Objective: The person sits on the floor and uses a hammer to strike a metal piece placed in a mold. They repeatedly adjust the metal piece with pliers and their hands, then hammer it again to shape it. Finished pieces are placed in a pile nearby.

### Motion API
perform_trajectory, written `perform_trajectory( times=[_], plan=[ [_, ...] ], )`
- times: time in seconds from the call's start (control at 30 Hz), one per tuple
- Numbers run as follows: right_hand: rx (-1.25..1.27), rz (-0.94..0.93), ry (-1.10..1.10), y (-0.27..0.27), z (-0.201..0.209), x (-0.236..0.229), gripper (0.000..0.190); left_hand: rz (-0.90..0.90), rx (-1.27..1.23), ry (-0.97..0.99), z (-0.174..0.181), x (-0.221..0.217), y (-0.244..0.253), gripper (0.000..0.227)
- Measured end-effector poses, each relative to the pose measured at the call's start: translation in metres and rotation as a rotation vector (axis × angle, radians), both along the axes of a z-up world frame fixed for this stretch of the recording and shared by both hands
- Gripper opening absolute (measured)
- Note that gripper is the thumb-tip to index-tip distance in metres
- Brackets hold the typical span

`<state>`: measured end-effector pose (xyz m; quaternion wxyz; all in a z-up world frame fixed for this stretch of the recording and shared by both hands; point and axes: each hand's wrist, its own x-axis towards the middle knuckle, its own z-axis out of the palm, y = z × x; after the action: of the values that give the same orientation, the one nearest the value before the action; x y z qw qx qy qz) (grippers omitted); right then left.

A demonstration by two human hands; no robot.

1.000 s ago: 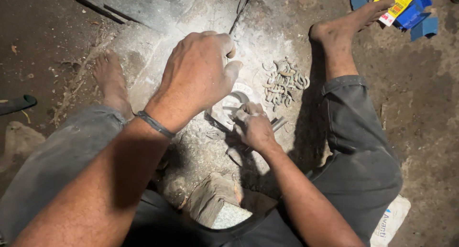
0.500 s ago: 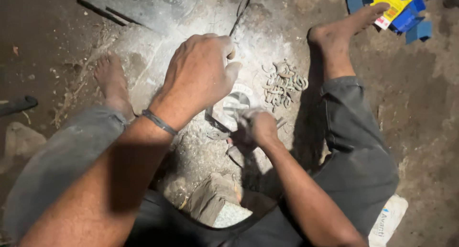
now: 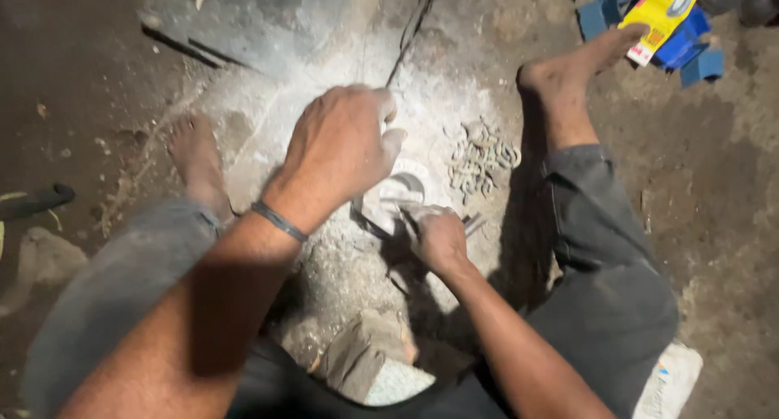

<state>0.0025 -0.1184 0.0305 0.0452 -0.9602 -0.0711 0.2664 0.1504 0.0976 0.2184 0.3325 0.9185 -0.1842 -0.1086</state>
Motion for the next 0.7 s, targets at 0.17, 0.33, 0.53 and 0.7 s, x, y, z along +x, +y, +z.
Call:
perform_trajectory(
  times=[0.17,0.33,0.53,0.7],
  plan=[
    [0.092,-0.077,-0.051,0.004,0.010,-0.006,0.026,0.015,0.044,0.106,0.001,-0.001,-0.001,0.025],
    [0.297,-0.112,-0.327,0.011,0.024,-0.006,0.025,0.019,0.015,0.062,-0.005,-0.006,0.002,0.022],
    [0.591,-0.192,-0.553,0.021,0.073,0.019,0.021,0.007,0.043,0.309,-0.022,-0.009,-0.007,0.021],
    [0.681,-0.392,-0.733,0.027,0.138,0.035,0.017,-0.013,-0.411,0.321,-0.019,-0.020,-0.024,0.025]
  ],
)
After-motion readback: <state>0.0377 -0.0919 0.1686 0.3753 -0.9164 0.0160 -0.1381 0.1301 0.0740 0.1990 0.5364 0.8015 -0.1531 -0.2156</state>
